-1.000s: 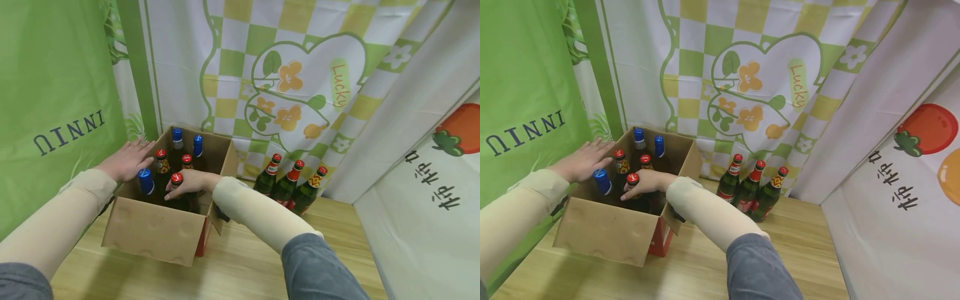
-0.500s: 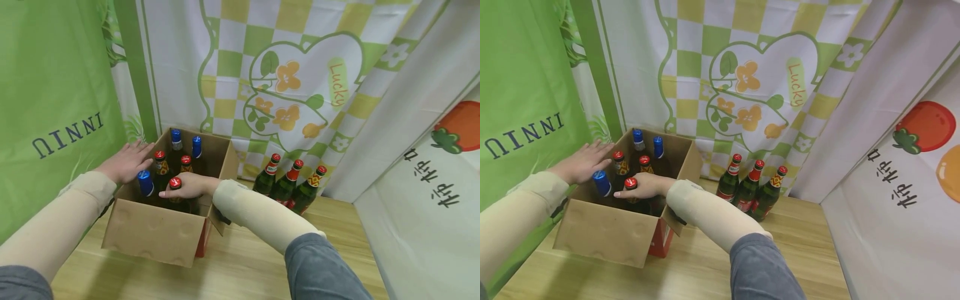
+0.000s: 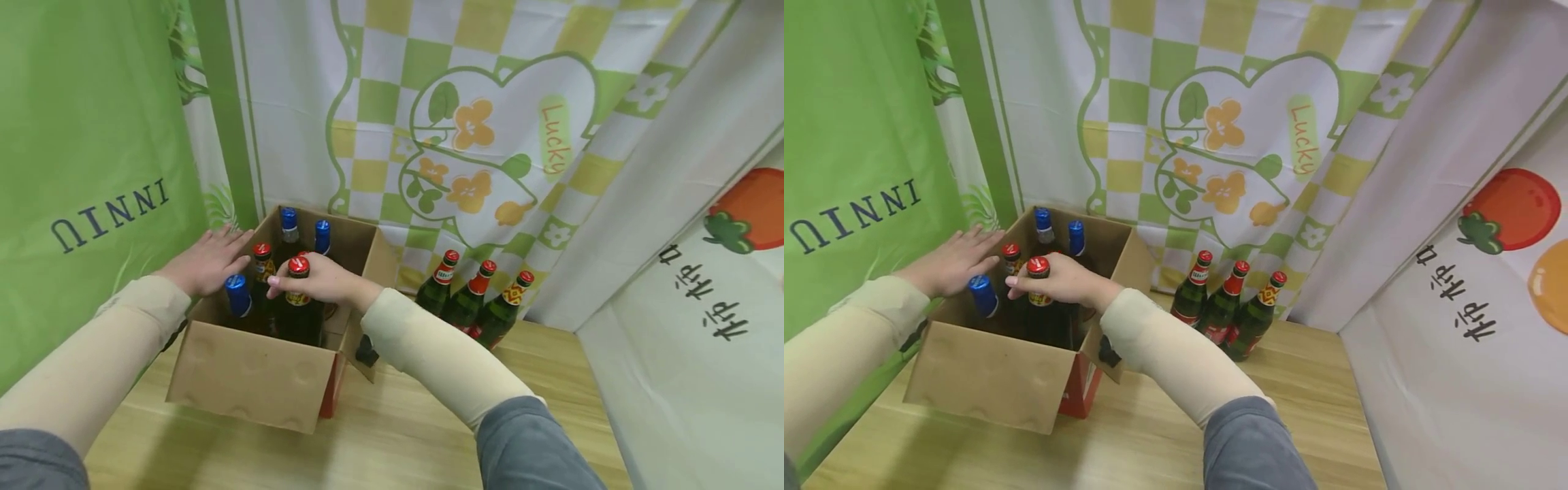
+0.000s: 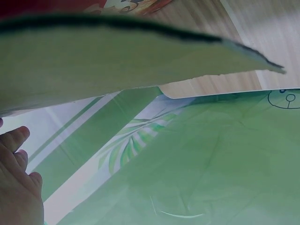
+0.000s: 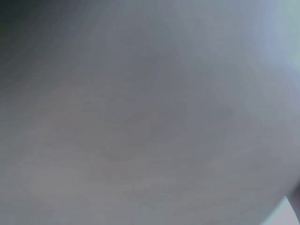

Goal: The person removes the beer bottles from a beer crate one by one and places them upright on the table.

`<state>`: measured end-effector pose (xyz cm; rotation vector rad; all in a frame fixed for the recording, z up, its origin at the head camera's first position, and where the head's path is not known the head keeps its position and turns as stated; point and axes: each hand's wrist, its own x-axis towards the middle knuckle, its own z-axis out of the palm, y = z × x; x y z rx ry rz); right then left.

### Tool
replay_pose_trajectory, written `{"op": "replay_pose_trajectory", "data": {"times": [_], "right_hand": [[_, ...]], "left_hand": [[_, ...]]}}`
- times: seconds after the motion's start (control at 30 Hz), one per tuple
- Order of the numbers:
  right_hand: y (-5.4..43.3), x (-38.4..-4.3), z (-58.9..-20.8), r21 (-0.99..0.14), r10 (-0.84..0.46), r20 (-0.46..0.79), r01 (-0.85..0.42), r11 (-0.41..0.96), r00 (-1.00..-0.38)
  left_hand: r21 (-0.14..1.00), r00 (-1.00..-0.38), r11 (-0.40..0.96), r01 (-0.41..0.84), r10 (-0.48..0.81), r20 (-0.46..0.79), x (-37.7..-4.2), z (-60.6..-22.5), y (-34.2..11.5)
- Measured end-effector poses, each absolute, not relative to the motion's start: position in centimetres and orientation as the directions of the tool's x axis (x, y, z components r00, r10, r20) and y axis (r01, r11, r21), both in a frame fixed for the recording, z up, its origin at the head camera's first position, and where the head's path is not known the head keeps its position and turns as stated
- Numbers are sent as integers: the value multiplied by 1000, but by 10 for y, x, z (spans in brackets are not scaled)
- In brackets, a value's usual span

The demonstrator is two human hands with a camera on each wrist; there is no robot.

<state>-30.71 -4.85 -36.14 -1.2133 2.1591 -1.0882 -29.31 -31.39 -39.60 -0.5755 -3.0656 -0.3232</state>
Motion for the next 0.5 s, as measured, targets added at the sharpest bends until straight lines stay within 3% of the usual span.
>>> {"op": "replay_pose_trajectory", "data": {"times": [0.27, 0.5], "right_hand": [[-40, -300, -328, -918, -733, 161, -374, 135, -660], [-29, -287, -284, -897, -697, 253, -433, 91, -671]], "left_hand": [[229, -923, 894, 384, 374, 86, -302, -408, -320], [223, -928, 901, 372, 369, 56, -296, -399, -316]]}}
